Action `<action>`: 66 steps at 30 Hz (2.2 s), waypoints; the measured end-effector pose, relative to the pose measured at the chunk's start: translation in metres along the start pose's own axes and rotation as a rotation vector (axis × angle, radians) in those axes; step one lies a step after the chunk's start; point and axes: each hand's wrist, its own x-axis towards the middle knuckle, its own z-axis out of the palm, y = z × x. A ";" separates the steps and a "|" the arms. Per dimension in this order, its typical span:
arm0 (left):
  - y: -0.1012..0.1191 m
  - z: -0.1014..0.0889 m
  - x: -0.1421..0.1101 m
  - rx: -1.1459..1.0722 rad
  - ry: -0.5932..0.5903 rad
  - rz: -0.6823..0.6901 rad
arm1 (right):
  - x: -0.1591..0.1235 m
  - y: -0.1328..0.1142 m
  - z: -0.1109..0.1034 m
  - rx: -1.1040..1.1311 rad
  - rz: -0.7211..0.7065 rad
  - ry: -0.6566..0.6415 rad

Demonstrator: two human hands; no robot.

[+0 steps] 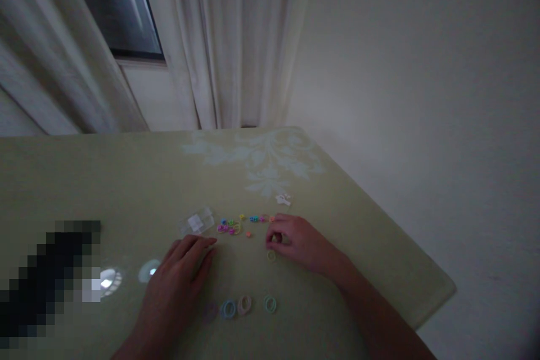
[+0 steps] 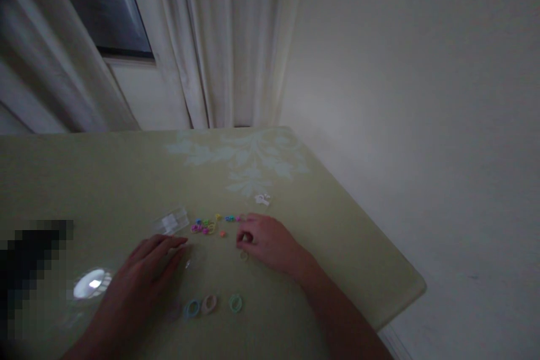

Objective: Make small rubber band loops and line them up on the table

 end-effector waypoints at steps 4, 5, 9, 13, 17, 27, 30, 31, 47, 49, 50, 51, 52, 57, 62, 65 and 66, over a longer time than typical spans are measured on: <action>0.005 0.011 0.011 0.016 -0.032 0.160 | 0.008 0.014 0.000 -0.109 0.160 0.087; 0.007 0.014 0.014 0.029 -0.048 0.172 | 0.009 0.016 0.001 -0.108 0.158 0.060; 0.009 0.015 0.013 0.045 -0.096 0.175 | 0.011 0.014 0.007 -0.145 0.137 0.005; 0.005 0.009 0.006 -0.017 -0.081 0.161 | 0.009 0.008 0.013 -0.249 0.151 0.002; 0.001 0.011 0.005 -0.064 -0.045 0.103 | 0.007 0.008 0.015 -0.305 0.138 -0.015; 0.008 0.000 0.011 -0.317 -0.048 -0.168 | 0.001 0.011 0.009 -0.067 0.026 -0.093; 0.004 -0.001 0.009 -0.338 -0.051 -0.219 | 0.001 0.012 0.012 -0.061 0.003 -0.098; 0.002 -0.001 0.009 -0.319 -0.046 -0.220 | 0.001 0.013 0.012 -0.059 -0.002 -0.087; 0.003 -0.006 0.007 -0.122 -0.188 -0.163 | -0.001 -0.001 0.019 -0.280 0.031 -0.110; 0.004 -0.005 0.006 -0.101 -0.168 -0.143 | -0.001 0.002 0.016 -0.216 0.028 -0.103; 0.005 -0.004 0.006 -0.089 -0.147 -0.120 | -0.001 0.003 0.014 -0.159 0.025 -0.095; 0.005 -0.003 0.006 -0.075 -0.126 -0.096 | -0.001 0.004 0.011 -0.093 0.021 -0.085; 0.006 -0.001 0.005 -0.058 -0.110 -0.073 | -0.001 0.004 0.009 -0.023 0.015 -0.077; 0.008 0.002 0.007 -0.024 -0.112 -0.038 | -0.001 0.001 0.005 0.209 0.026 -0.075; 0.008 0.002 0.009 -0.104 -0.133 -0.062 | -0.001 -0.006 0.012 0.244 0.035 -0.091; 0.008 0.003 0.010 -0.126 -0.145 -0.093 | 0.000 -0.010 0.014 0.236 0.015 -0.081; 0.008 0.003 0.010 -0.125 -0.160 -0.101 | 0.000 -0.012 0.014 0.233 0.009 -0.077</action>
